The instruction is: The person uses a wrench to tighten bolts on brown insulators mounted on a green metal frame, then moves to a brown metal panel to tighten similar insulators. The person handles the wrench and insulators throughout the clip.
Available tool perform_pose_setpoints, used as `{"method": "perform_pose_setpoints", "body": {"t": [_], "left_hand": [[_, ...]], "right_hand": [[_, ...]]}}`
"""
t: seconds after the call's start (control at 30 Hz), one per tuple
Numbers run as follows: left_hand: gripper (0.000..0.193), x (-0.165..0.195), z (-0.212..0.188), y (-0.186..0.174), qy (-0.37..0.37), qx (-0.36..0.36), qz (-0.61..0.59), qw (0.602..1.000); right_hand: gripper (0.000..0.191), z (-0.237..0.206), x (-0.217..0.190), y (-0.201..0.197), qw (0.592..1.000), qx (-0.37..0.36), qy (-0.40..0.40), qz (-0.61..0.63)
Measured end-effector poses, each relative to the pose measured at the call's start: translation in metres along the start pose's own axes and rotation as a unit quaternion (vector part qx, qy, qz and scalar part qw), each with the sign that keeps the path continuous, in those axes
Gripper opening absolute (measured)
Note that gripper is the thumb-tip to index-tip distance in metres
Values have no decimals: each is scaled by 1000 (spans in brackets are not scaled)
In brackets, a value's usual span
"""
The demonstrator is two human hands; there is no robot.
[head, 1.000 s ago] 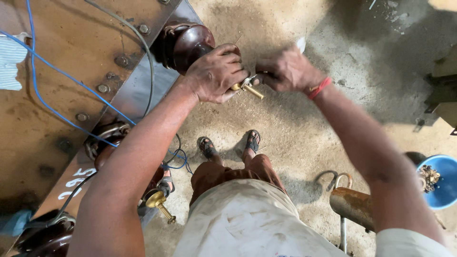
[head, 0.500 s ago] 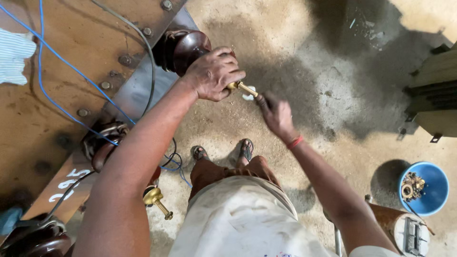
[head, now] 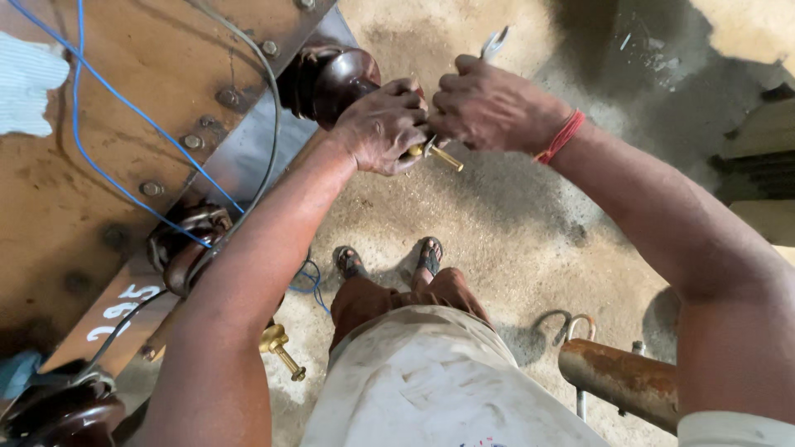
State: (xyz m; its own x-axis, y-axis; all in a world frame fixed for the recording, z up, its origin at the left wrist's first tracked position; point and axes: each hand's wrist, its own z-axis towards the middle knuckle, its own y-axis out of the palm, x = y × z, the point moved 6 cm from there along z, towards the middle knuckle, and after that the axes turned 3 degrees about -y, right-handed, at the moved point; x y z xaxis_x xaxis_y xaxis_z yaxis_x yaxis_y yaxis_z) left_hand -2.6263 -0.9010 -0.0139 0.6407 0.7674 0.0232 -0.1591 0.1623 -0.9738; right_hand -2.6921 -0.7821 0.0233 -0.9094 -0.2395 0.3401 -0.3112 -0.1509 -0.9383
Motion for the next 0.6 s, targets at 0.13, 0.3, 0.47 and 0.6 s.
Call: {"method": "perform_pose_setpoints", "body": {"t": [0.13,0.3,0.47,0.6], "left_hand": [[13,0,0,6,-2,27,14,1000],[29,-1,-1,14,7,28,-1,1000],[30,4,-2,14,7,23,21,999],[29,4,0,11,2,-6,8,1000]], "right_hand": [[43,16,-12,-23,923,-5,239,300],[49,63,-157,47,-159,498,345,780],[39,-9,-253,123,28,148,569,809],[47,-88,-151,88,592,84,627,498]]}}
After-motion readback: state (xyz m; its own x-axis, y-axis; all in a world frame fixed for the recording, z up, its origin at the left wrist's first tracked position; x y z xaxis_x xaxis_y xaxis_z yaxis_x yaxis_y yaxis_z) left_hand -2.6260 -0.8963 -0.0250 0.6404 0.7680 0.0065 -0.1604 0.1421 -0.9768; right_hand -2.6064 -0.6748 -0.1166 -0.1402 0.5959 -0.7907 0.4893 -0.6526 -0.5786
